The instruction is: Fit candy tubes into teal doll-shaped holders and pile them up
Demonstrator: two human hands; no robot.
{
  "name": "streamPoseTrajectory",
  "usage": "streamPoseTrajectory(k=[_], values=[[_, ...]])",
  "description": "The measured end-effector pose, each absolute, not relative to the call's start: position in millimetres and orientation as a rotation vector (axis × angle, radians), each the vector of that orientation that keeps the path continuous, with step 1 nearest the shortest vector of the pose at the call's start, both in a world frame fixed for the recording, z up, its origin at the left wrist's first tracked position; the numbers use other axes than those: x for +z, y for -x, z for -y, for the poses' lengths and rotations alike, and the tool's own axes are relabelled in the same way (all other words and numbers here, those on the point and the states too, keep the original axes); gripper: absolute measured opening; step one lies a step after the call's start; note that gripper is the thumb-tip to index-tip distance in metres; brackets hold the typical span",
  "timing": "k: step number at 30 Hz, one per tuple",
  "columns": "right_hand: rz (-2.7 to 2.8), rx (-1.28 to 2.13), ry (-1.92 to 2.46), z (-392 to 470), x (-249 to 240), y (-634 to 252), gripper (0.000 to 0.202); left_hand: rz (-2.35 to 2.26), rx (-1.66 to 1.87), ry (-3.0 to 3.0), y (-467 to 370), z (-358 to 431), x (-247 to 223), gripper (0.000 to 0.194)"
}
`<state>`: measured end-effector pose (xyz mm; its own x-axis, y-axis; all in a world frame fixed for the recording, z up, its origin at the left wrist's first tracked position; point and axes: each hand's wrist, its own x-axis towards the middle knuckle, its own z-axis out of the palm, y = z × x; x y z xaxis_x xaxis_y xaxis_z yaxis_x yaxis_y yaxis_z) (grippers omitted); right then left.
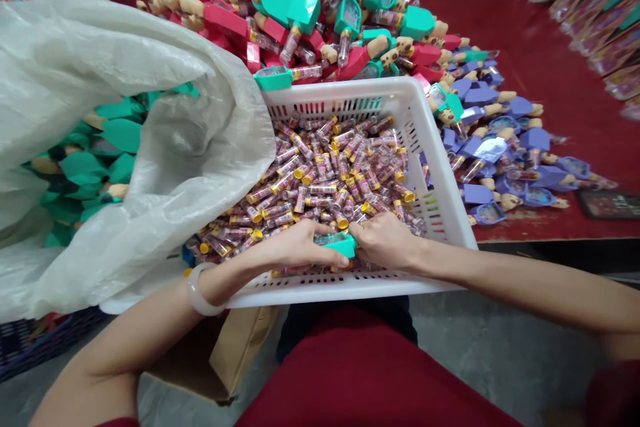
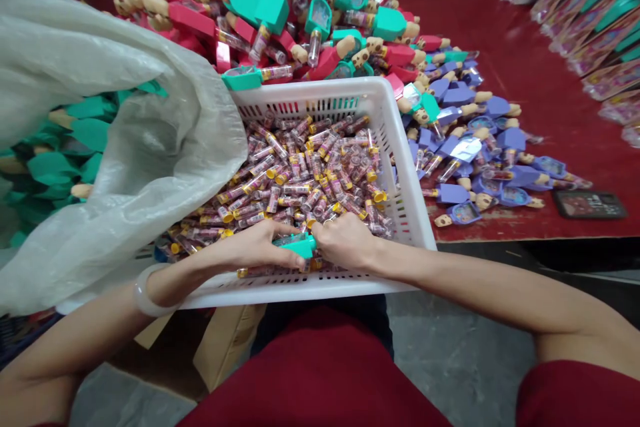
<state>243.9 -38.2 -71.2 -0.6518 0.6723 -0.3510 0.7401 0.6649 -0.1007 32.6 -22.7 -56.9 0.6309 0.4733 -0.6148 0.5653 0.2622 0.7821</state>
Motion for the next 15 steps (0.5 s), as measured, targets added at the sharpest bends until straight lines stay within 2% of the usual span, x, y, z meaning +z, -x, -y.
streamPoseTrajectory(k=[6,12,15], values=[[-2.621,-0.325,-1.107,43.6,-79.7,-244.5,0.020,-0.897,-0.246,-1.008,-34.5,22.6,-63.4,0.040],[-2.663,-0.187,-1.216,27.0,-82.3,-245.5,0.020,-1.064,-0.037,-1.355,-34.9,12.3,-64.4,0.052],[-2.810,-0.006,-1.237,20.1,-78.6,-247.3,0.019,-1.089,-0.016,-1.318,-32.6,8.2,-64.0,0.049]])
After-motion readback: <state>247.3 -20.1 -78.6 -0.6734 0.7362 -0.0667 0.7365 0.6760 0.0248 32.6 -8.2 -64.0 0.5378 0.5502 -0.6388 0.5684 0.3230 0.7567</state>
